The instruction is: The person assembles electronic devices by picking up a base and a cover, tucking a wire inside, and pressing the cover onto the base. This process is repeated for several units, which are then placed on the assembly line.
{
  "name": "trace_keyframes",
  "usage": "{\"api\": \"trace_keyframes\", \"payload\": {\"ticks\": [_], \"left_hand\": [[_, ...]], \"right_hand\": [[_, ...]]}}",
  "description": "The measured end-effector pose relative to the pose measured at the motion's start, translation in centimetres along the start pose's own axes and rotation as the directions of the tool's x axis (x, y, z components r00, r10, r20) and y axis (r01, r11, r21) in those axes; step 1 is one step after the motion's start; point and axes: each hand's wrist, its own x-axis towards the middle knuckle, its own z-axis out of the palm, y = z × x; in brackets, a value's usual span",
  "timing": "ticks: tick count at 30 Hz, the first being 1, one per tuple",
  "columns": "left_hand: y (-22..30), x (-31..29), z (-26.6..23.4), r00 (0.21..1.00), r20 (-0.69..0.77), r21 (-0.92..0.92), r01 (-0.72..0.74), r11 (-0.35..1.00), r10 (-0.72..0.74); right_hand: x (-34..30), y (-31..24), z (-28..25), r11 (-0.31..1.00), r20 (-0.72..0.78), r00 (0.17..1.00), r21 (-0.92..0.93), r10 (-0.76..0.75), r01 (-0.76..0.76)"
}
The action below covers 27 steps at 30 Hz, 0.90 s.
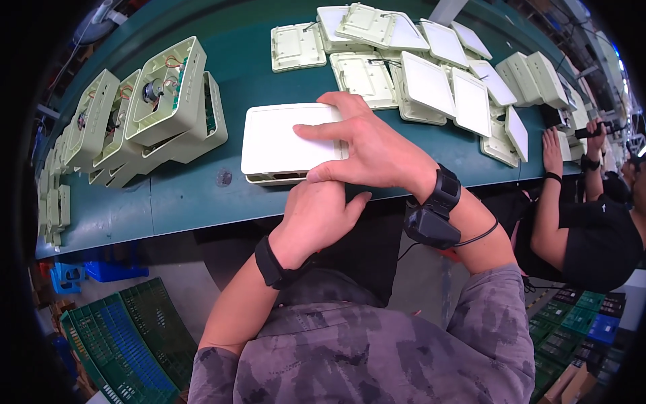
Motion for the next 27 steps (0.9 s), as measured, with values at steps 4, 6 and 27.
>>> {"api": "trace_keyframes", "payload": {"ticks": [4,6,27], "left_hand": [[0.0,-0.1,0.0,1.000,0.020,0.032,0.012,0.999,-0.013],[-0.2,-0.1,-0.7,0.997,0.082,0.037,0.003,0.999,-0.006],[-0.4,-1.1,-2.3,0.994,0.085,0.251,-0.094,0.963,0.075]], "right_hand": [[0.2,-0.6,-0.3,0.998,0.056,0.997,-0.011,0.056,-0.056],[0.3,-0.7,-0.3,0.999,0.063,0.997,-0.013,0.051,-0.050],[-0.6,-1.2,0.6,0.997,0.038,0.999,-0.076,0.023,-0.020]]}}
